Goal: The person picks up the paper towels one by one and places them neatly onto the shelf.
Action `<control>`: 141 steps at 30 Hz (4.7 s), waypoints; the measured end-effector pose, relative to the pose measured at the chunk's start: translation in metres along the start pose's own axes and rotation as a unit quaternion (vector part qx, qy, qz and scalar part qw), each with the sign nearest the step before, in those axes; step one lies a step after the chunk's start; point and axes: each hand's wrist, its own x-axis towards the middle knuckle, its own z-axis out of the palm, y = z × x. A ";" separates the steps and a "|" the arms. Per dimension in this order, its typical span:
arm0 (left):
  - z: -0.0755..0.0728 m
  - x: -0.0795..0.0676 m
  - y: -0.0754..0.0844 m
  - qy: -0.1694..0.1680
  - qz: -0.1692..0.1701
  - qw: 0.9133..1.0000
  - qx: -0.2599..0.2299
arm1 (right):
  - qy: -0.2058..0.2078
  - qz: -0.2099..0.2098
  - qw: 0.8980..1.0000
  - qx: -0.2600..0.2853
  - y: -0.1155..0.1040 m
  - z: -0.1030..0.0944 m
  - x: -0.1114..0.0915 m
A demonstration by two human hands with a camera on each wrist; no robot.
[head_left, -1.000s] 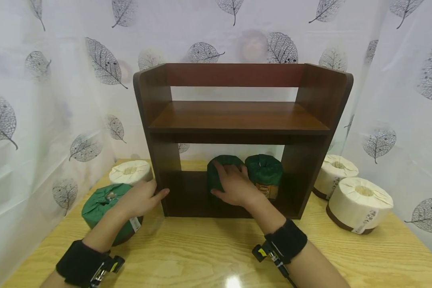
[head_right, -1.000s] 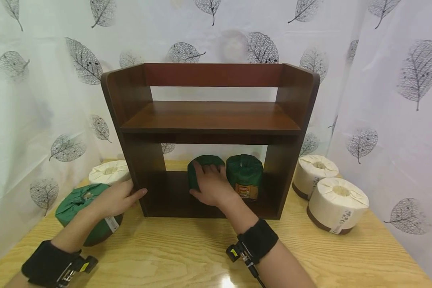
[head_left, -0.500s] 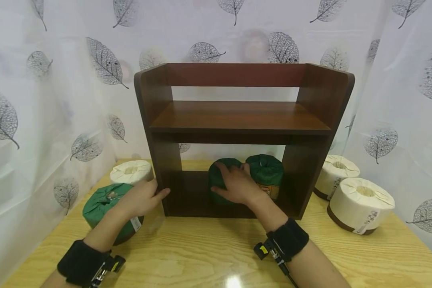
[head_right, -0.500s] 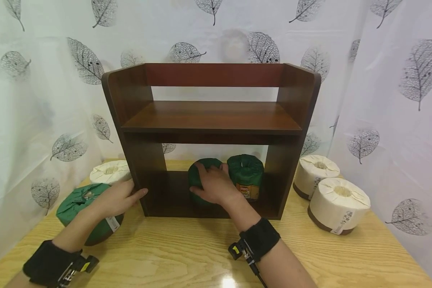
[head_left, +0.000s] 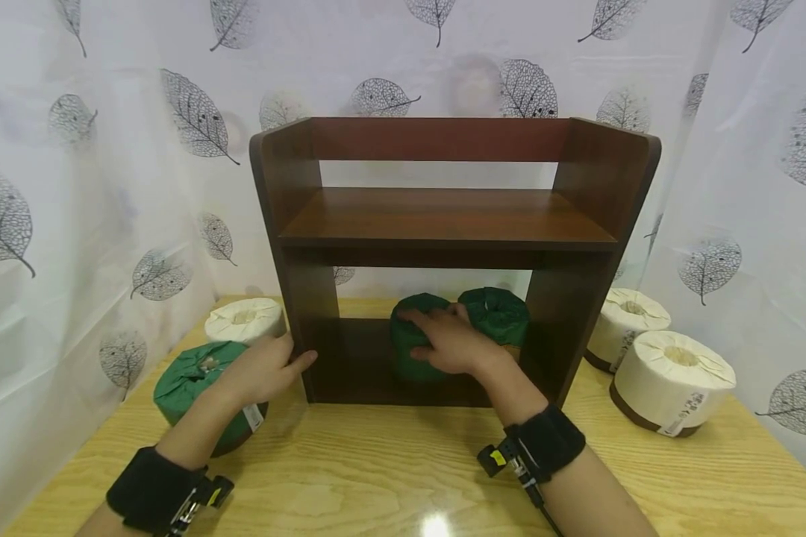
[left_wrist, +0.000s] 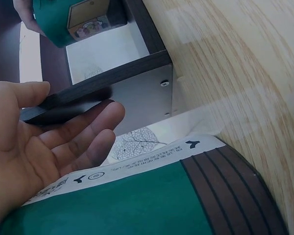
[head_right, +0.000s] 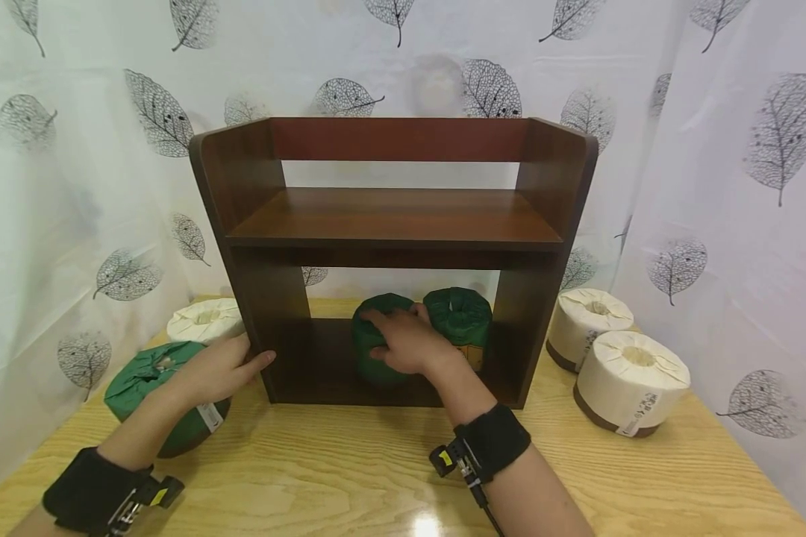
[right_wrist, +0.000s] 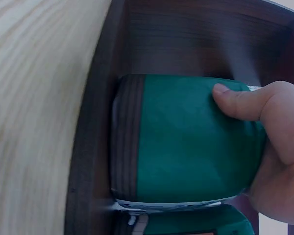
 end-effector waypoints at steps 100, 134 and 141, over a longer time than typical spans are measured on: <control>0.001 0.002 -0.004 -0.001 0.002 1.000 0.021 | 0.107 0.062 0.992 -0.015 0.018 0.003 0.003; -0.030 -0.004 -0.004 0.026 0.027 0.999 -0.037 | 0.028 0.161 0.986 0.029 0.023 -0.015 -0.004; -0.063 -0.015 -0.007 0.057 -0.003 0.998 -0.004 | 0.033 0.160 0.986 0.039 0.023 -0.016 -0.004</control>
